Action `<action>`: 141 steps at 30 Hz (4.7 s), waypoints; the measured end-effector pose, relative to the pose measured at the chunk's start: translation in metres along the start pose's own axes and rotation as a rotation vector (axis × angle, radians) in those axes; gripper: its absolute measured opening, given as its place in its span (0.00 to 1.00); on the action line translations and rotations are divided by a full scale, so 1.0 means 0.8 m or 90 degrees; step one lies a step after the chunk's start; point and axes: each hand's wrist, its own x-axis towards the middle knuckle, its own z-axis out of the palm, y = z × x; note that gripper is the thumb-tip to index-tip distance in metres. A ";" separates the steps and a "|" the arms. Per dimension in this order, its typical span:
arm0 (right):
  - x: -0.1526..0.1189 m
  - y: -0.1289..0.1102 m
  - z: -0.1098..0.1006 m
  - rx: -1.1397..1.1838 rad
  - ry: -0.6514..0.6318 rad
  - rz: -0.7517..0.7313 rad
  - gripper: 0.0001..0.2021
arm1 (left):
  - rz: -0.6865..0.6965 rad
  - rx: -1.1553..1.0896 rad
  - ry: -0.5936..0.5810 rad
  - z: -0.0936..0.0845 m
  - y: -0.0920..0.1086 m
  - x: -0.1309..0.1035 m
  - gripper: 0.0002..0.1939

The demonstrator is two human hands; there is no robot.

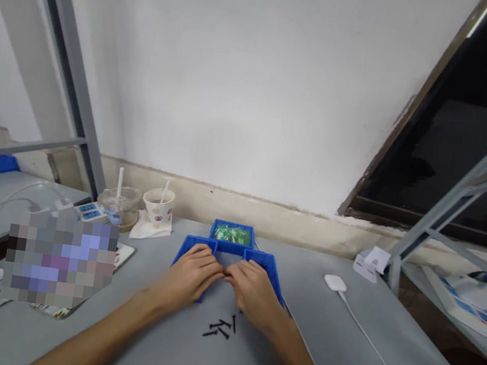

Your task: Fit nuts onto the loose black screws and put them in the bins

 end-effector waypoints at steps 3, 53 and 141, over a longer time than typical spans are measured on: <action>0.001 0.000 -0.001 0.000 0.000 -0.002 0.07 | -0.004 -0.003 -0.001 0.001 0.000 -0.001 0.11; -0.010 0.018 -0.009 -0.038 0.092 0.059 0.24 | 0.126 -0.105 -0.289 -0.009 0.033 -0.009 0.08; -0.009 0.008 0.008 0.067 0.091 0.018 0.19 | -0.015 -0.007 0.031 -0.004 -0.020 -0.015 0.12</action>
